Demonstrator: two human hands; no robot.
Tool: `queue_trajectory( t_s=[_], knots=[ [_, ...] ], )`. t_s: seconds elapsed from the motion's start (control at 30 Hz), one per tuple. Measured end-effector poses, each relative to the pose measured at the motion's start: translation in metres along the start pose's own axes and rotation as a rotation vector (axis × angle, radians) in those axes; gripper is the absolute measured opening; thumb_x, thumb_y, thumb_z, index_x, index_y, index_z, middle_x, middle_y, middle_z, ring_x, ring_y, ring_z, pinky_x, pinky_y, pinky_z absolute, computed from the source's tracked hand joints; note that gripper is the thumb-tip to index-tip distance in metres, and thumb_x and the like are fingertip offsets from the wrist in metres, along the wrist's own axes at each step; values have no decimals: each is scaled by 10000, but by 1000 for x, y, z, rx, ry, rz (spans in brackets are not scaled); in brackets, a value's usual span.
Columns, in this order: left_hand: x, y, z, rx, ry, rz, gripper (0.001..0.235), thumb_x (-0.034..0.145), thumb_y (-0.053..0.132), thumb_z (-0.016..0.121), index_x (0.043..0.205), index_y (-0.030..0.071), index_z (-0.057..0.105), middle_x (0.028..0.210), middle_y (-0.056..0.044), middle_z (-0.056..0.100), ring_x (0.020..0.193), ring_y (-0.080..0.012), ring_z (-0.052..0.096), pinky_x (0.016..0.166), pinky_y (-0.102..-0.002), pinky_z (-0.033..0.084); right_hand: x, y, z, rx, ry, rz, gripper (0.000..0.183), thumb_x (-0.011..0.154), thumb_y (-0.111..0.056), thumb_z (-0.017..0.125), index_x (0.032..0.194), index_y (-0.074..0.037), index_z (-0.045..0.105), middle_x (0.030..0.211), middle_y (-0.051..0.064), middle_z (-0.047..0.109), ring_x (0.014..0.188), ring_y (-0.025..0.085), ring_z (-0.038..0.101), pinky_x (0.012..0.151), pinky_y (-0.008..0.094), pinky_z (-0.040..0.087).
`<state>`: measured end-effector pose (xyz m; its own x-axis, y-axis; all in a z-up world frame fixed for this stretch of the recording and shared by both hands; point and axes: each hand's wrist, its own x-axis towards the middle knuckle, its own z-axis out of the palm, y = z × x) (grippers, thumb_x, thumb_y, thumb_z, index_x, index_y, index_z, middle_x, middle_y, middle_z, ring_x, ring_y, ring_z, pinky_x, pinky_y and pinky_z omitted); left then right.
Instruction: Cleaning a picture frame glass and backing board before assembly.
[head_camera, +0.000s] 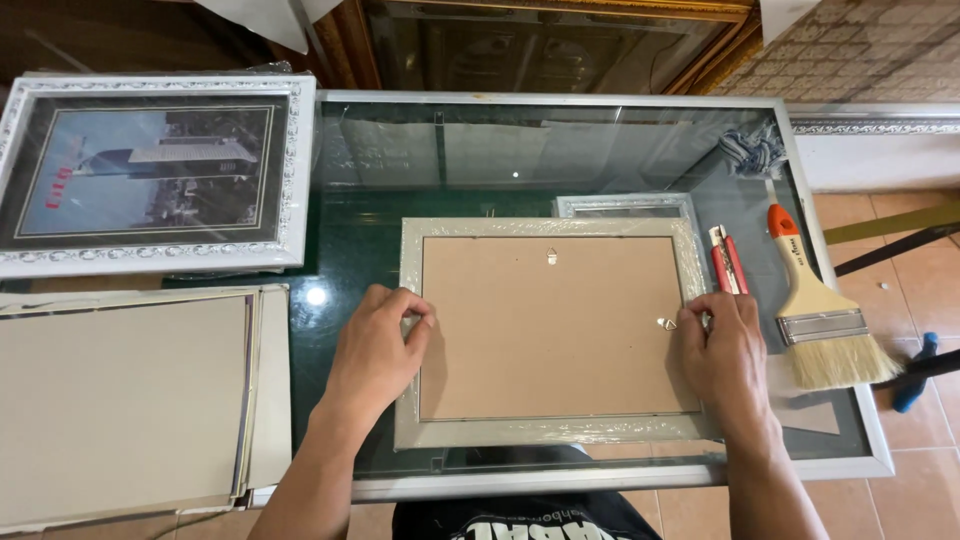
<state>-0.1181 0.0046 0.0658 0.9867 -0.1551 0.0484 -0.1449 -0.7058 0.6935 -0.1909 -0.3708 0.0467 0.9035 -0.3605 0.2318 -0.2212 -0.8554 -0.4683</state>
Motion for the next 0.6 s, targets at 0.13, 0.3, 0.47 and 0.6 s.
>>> queue_trajectory(
  t_s=[0.13,0.3,0.47,0.6],
  knots=[
    [4,-5,2,13,-52,-59,89,879,138,717,960,104,709,1052,-100,656,879,-291,722,772,-396,575,0,4,0,9,35,-73,167,936,-176,696,1064,-78,651,1096,208,578,865,379,626,793,476,514],
    [6,-9,1,14,-54,-9,123,839,137,732,951,94,707,987,-116,657,910,-275,716,776,-396,575,1,6,4,4,18,-53,133,959,-155,655,1076,-91,643,1107,204,581,878,394,632,790,493,519],
    [8,-10,1,3,-59,-12,125,832,135,731,943,86,702,993,-114,654,909,-270,715,787,-388,579,3,9,9,-21,-6,-21,126,965,-136,627,1082,-89,627,1148,220,569,874,420,629,783,511,509],
    [9,-8,1,19,-111,-80,127,838,135,723,952,87,694,1020,-103,646,941,-250,716,804,-382,581,3,12,10,-21,-12,-10,140,969,-125,621,1102,-82,627,1168,226,559,877,418,628,798,511,509]
  ],
)
